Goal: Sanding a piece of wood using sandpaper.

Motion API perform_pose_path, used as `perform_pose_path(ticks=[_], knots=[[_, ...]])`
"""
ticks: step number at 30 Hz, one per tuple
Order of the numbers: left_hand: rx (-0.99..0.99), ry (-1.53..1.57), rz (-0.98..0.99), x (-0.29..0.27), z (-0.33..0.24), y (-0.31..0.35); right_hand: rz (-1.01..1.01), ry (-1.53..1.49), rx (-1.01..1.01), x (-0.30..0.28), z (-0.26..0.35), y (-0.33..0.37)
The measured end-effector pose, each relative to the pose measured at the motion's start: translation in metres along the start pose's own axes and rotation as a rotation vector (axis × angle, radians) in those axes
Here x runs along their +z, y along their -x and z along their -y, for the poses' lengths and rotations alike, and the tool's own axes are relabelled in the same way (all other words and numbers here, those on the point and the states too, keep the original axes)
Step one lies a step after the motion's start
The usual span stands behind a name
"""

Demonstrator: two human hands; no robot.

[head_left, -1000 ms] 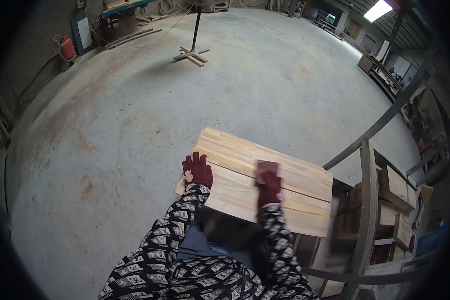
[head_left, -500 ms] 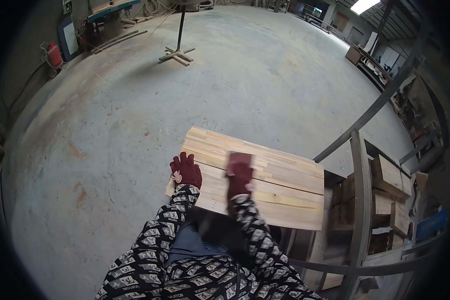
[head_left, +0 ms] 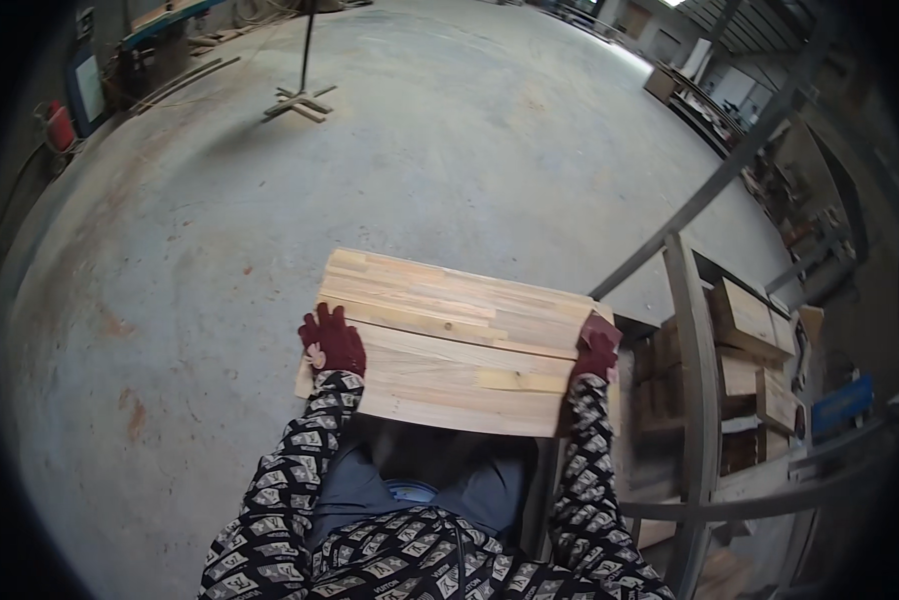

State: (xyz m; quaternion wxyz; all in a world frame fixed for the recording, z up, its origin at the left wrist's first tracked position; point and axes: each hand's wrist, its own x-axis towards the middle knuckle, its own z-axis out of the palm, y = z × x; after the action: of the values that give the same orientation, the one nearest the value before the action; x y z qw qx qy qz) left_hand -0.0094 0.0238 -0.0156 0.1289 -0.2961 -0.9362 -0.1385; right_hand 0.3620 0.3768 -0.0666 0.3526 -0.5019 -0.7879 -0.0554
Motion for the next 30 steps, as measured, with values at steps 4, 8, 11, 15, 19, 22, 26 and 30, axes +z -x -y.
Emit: perform_pose_path(ticks=[4,8,11,15,19,22,26,30], knots=[[0.028,0.029,-0.041,-0.005,0.0,0.0,-0.076,-0.197,0.052,0.034,0.104,0.032],[0.031,0.039,-0.002,-0.01,0.001,0.0,0.433,-0.298,-0.197,0.027,0.257,0.076],[0.05,0.059,-0.003,-0.011,0.001,0.0,0.451,-0.522,-0.522,0.002,0.284,0.08],[0.055,0.06,-0.01,-0.01,0.002,0.001,0.289,-0.595,-0.393,-0.013,0.206,0.036],[0.027,0.045,0.027,-0.01,-0.001,0.0,0.007,-0.344,-0.195,-0.016,0.072,-0.005],[0.009,0.04,0.002,-0.011,-0.004,0.0,0.089,-0.07,0.023,-0.006,0.021,-0.013],[0.014,0.034,-0.012,-0.011,-0.005,0.0,-0.046,-0.287,0.114,0.031,0.106,0.019],[0.038,0.052,-0.019,-0.012,-0.002,0.0,0.278,-0.345,-0.284,0.034,0.256,0.068]])
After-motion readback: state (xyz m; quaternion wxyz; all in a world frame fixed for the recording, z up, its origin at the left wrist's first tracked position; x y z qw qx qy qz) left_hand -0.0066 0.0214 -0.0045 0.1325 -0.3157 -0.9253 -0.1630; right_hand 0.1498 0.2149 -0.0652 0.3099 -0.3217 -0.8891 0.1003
